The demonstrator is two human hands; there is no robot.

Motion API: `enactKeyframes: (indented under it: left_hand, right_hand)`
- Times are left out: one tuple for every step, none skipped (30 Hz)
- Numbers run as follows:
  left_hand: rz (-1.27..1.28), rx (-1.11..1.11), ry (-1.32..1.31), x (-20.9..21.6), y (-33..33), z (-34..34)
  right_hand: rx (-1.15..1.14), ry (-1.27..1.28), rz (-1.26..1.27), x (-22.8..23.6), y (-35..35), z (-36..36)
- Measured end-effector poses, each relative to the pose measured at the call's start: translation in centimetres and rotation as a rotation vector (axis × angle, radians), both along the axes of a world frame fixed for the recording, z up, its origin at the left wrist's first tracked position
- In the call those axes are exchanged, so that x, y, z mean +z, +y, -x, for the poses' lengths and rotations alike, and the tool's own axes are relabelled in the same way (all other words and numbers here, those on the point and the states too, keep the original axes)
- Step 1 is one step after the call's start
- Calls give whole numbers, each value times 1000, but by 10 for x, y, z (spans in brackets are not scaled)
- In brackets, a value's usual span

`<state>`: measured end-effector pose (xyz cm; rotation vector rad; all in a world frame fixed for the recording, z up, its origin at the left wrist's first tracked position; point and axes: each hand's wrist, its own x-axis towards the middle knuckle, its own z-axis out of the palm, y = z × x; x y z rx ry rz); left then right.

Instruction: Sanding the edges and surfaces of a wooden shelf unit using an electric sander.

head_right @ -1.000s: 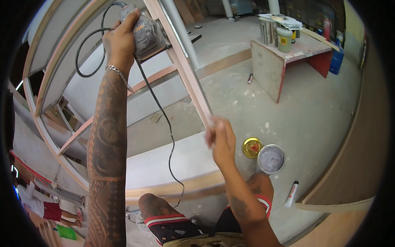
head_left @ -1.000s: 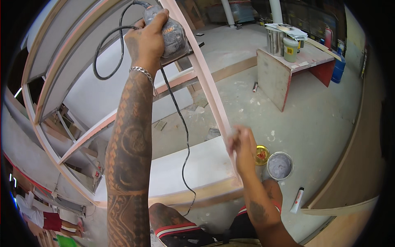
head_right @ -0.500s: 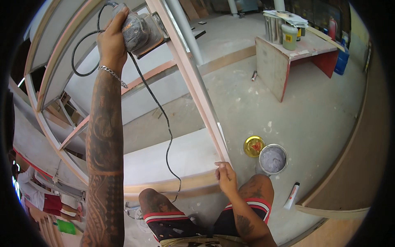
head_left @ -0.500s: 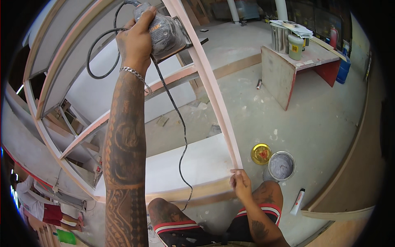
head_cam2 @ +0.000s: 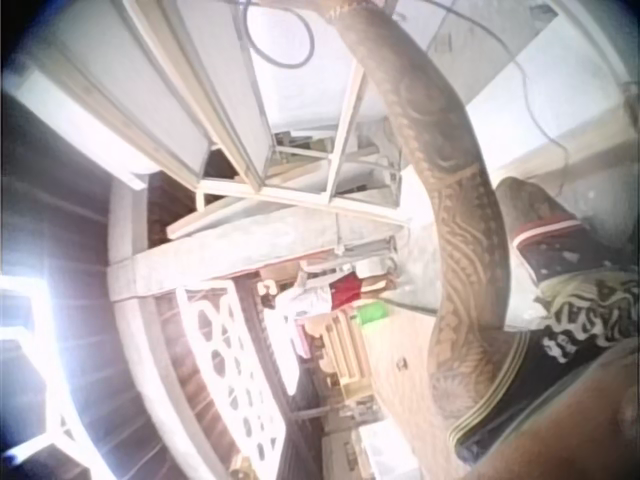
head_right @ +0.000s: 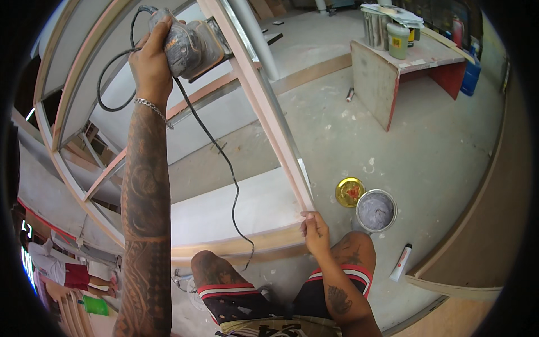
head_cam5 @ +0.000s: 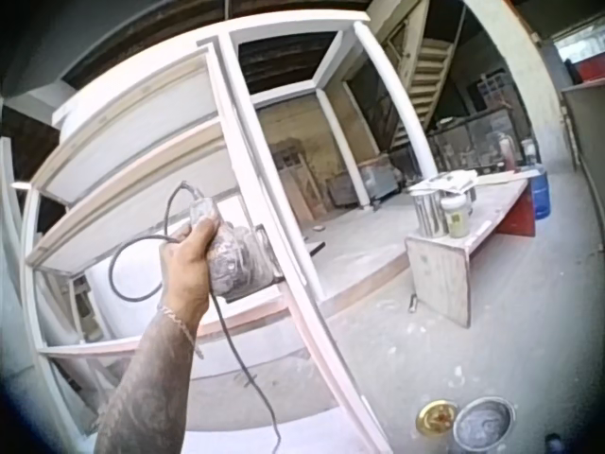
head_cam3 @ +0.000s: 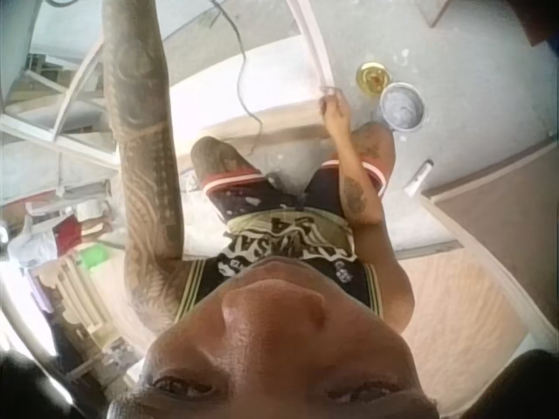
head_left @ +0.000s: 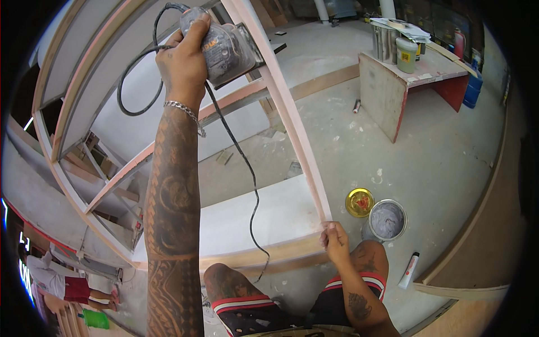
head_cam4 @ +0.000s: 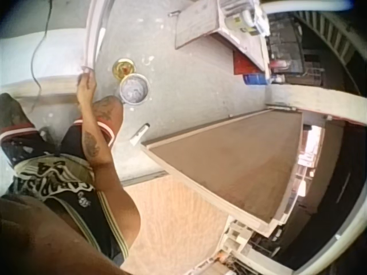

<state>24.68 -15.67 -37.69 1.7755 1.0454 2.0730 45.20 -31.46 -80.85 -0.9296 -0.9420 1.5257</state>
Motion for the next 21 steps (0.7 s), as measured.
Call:
enactKeyframes:
  left_hand:
    - [2, 4, 0, 1, 0, 0]
    - [2, 0, -13, 1, 1, 0]
    - [1, -3, -26, 1, 2, 0]
    - [1, -2, -25, -1, 1, 1]
    - [2, 21, -15, -5, -1, 2]
    - [3, 43, -5, -9, -3, 3]
    - [4, 44, -4, -13, -4, 3]
    - [1, 53, 0, -16, -6, 2]
    - [-3, 63, 6, -19, -7, -1]
    - [5, 56, -1, -23, -8, -3]
    - [4, 55, 0, -24, -8, -3]
    - [3, 81, 4, -25, -8, -4]
    - [1, 107, 9, -24, -8, -6]
    - [-1, 106, 11, -22, -8, -6]
    - [-3, 114, 22, -19, -7, -4]
    - [-6, 122, 32, -15, -7, -3]
    - [-7, 120, 32, -12, -5, -2]
    - [-19, 104, 31, -9, -2, -1]
    - [-31, 89, 30, -6, 0, 1]
    - [13, 135, 69, -1, -1, 1]
    - [9, 135, 70, 3, 2, 2]
  right_hand:
    - [-3, -11, 2, 0, 0, 0]
    - [-1, -10, 2, -2, 0, -1]
    - [-4, -2, 13, -4, 0, -1]
    - [-7, 7, 23, -6, 1, -1]
    - [-6, 8, 25, -3, 0, -1]
    - [-5, -7, 23, 0, 1, -1]
    - [-4, -21, 21, 3, 1, -1]
    - [-5, -22, 23, 3, 2, -2]
    - [-10, -20, 17, 4, 3, -3]
    - [-15, -18, 10, 4, 3, -4]
    - [-17, -17, 10, 4, 3, -4]
    - [-16, -11, 28, 3, 3, -5]
    - [-16, -6, 47, 3, 4, -5]
    - [-16, -3, 45, 3, 4, -5]
    - [-15, -10, 41, 3, 5, -5]
    - [-15, -18, 37, 3, 5, -5]
    - [-16, -17, 36, 2, 6, -6]
    - [-20, -28, 27, 0, 6, -7]
    - [-24, -38, 18, -1, 7, -8]
    - [-24, -36, 15, -1, 7, -9]
    - [-26, -21, 33, -1, 6, -10]
